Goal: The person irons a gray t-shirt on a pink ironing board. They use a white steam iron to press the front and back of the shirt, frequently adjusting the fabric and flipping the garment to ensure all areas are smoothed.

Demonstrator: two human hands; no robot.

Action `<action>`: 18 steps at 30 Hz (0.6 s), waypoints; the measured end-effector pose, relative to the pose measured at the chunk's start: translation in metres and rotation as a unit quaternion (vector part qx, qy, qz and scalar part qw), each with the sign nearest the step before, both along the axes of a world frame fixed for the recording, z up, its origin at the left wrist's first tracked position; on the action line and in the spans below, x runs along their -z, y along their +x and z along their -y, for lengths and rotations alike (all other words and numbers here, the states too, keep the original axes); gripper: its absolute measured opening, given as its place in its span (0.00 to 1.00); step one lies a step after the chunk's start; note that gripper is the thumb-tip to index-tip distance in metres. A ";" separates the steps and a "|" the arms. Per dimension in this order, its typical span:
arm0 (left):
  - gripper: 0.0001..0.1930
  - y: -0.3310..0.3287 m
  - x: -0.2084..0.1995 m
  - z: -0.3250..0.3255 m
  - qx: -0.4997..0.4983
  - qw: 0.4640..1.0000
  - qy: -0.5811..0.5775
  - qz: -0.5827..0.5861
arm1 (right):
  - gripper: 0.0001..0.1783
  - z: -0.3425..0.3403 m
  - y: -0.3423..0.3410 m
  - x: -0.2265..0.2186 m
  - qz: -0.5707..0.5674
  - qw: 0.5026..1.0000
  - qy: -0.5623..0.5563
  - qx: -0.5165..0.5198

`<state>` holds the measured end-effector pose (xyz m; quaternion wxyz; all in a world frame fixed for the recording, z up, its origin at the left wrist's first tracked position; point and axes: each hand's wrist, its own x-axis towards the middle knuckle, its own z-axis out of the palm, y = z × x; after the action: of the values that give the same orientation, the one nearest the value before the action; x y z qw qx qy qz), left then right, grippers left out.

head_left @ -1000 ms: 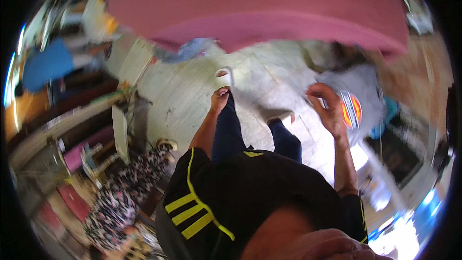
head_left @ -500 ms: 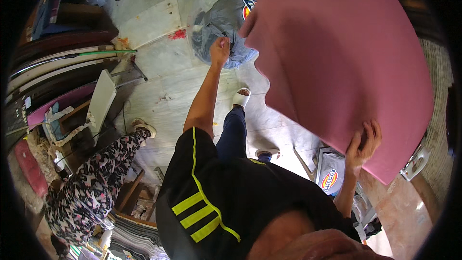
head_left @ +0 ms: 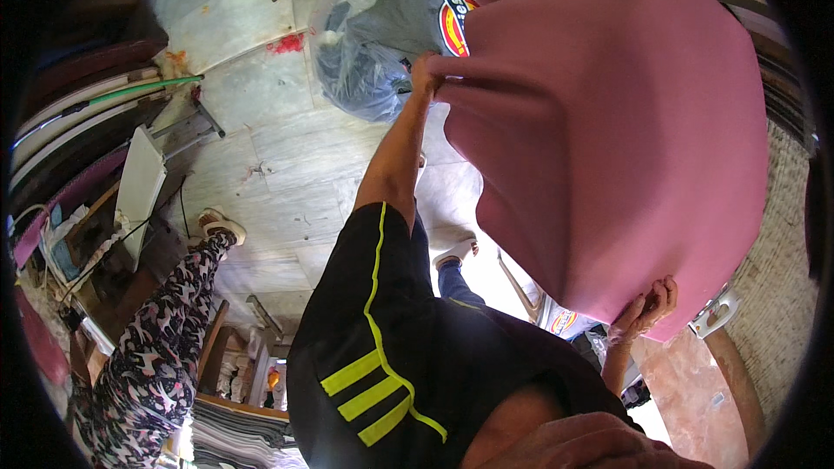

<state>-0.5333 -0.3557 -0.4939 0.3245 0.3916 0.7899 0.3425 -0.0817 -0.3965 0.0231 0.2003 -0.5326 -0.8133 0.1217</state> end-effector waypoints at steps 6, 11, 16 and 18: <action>0.13 0.025 -0.059 0.012 -0.142 0.984 0.111 0.015 | 0.20 0.007 -0.012 -0.001 -0.002 1.000 -0.003 0.014; 0.16 -0.011 -0.013 -0.009 -0.331 0.929 0.032 0.163 | 0.20 -0.007 -0.012 -0.003 0.001 1.000 -0.003 -0.014; 0.24 -0.030 -0.016 -0.070 -0.458 0.878 -0.083 0.116 | 0.21 0.008 -0.021 0.001 0.004 1.000 0.003 0.011; 0.27 -0.042 -0.011 -0.083 -0.510 0.840 -0.109 0.151 | 0.22 0.005 -0.020 -0.002 0.016 1.000 0.004 -0.002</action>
<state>-0.5751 -0.2729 -0.4826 0.2604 -0.1609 0.8514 0.4260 -0.1018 -0.4011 0.0251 0.1891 -0.5323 -0.8178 0.1102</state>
